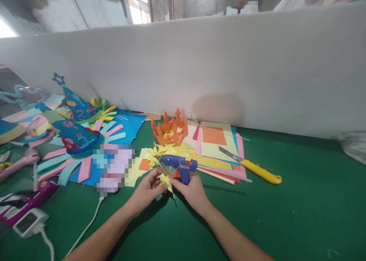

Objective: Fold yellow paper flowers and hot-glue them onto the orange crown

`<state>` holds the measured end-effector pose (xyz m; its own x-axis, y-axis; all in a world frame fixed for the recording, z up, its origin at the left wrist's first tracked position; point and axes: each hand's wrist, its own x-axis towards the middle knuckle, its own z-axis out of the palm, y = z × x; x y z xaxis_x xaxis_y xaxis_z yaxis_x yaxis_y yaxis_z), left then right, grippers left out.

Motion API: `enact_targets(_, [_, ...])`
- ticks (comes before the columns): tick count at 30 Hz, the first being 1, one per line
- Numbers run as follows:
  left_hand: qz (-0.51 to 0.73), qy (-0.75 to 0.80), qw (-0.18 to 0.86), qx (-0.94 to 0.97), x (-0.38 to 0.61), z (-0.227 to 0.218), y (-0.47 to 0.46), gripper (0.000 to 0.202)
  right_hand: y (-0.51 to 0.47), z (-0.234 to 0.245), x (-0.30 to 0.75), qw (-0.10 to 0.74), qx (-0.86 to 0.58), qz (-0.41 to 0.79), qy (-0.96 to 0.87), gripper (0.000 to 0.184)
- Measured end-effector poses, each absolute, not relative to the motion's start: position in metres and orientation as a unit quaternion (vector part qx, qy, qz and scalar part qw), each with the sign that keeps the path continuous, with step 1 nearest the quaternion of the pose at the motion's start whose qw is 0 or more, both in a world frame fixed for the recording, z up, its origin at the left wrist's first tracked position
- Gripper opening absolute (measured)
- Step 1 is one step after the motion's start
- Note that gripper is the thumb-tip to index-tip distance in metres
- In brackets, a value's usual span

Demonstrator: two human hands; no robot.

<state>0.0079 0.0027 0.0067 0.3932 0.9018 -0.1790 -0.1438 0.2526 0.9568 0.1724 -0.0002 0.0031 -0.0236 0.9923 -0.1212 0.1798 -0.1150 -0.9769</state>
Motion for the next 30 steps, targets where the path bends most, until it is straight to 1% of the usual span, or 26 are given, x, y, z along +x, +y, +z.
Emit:
enact_targets(4, [0.388,0.414,0.670,0.479,0.010,0.005,0.001,0.033,-0.001,0.001,0.172,0.410,-0.565,0.473,-0.538,0.025])
enact_targets(6, [0.377,0.429,0.653,0.498,0.010,0.003,0.001,0.029,-0.002,0.002,0.171,0.412,-0.557,0.469,-0.547,0.024])
enact_targets(8, [0.383,0.444,0.601,0.543,0.009,0.001,0.000,0.021,-0.003,0.005,0.170,0.413,-0.555,0.466,-0.552,0.023])
enact_targets(11, [0.404,0.449,0.488,0.631,0.008,0.002,-0.001,0.008,-0.005,0.009,0.169,0.416,-0.567,0.452,-0.549,0.022])
enact_targets(13, [0.398,0.443,0.446,0.668,0.008,0.004,-0.002,0.006,-0.005,0.011,0.168,0.415,-0.576,0.443,-0.547,0.023])
enact_targets(15, [0.388,0.437,0.447,0.677,0.007,0.007,-0.003,0.009,-0.006,0.012,0.167,0.415,-0.578,0.440,-0.548,0.024])
enact_targets(21, [0.396,0.406,0.533,0.628,0.007,0.012,-0.002,0.010,-0.006,0.008,0.167,0.420,-0.572,0.456,-0.538,0.025])
enact_targets(24, [0.404,0.405,0.544,0.614,0.007,0.012,-0.001,0.007,-0.006,0.006,0.167,0.419,-0.563,0.478,-0.528,0.028])
enact_targets(30, [0.404,0.446,0.543,0.585,0.011,0.009,-0.001,0.012,-0.007,0.006,0.164,0.417,-0.572,0.481,-0.517,0.027])
